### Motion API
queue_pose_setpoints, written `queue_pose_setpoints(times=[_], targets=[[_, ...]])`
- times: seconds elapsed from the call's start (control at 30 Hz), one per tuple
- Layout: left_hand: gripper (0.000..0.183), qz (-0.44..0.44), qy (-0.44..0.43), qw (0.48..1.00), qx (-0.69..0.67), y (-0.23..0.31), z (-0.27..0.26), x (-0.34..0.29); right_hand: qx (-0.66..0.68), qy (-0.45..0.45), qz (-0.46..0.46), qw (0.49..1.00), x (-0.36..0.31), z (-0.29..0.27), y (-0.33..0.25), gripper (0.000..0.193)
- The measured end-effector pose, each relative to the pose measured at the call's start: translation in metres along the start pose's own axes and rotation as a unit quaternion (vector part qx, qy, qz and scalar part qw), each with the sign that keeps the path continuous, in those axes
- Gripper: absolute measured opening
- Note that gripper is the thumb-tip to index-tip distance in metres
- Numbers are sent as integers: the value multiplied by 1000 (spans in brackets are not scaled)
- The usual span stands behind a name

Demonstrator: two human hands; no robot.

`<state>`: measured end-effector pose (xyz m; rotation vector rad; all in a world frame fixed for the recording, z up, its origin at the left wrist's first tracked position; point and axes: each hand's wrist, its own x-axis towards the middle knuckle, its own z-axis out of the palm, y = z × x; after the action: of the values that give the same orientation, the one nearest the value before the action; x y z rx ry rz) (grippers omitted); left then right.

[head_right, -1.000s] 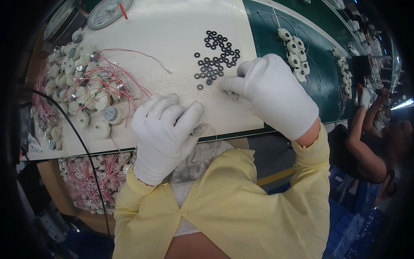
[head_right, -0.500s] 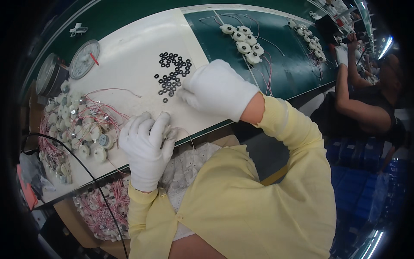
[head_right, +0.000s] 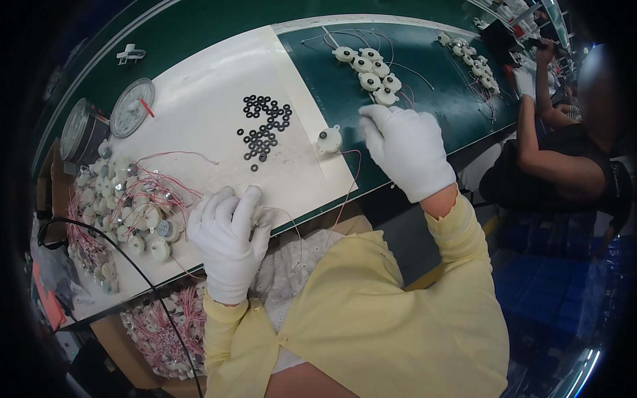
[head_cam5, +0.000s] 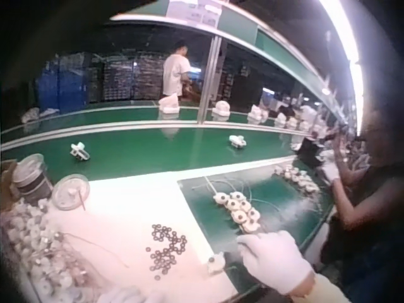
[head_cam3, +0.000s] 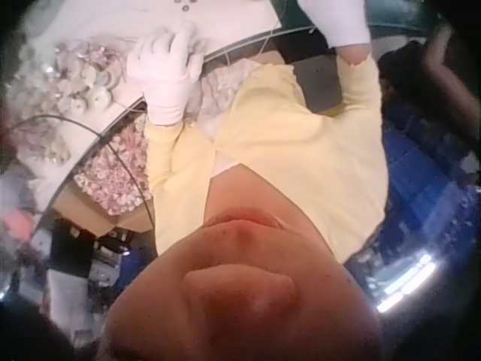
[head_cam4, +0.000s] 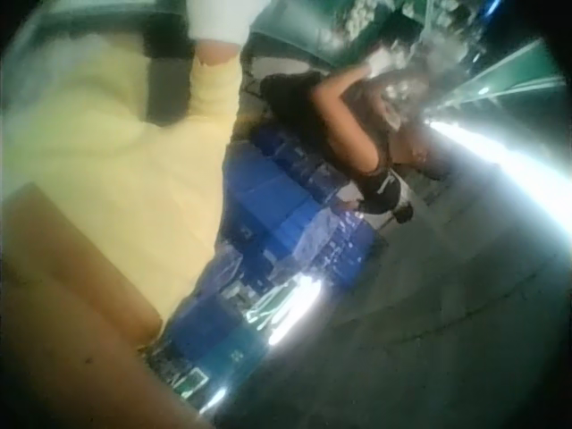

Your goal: The person assembles small white circular electronic components by inserting metal washers into them and attaching red wires. They handle the components one at a time, picking up washers from a pile on the table and placing them into the devices, then moving the finished units to a separate area on the table.

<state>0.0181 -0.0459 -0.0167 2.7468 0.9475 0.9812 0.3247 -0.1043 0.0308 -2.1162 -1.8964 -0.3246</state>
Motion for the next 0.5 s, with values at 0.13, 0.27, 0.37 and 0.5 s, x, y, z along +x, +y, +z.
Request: queue_pose_setpoints(times=[0.13, 0.27, 0.37, 0.5], targets=[[58, 4, 4, 1000, 8, 0, 2, 0, 36, 24, -30, 999, 4, 6, -44, 27], [59, -3, -9, 1000, 9, 1, 1, 1, 111, 40, 11, 993, -5, 29, -37, 27], [58, -8, -12, 1000, 11, 2, 2, 0, 87, 55, -17, 995, -13, 28, -23, 29], [57, -5, -12, 1000, 19, 1, 3, -2, 39, 97, -58, 993, -14, 16, -34, 27]])
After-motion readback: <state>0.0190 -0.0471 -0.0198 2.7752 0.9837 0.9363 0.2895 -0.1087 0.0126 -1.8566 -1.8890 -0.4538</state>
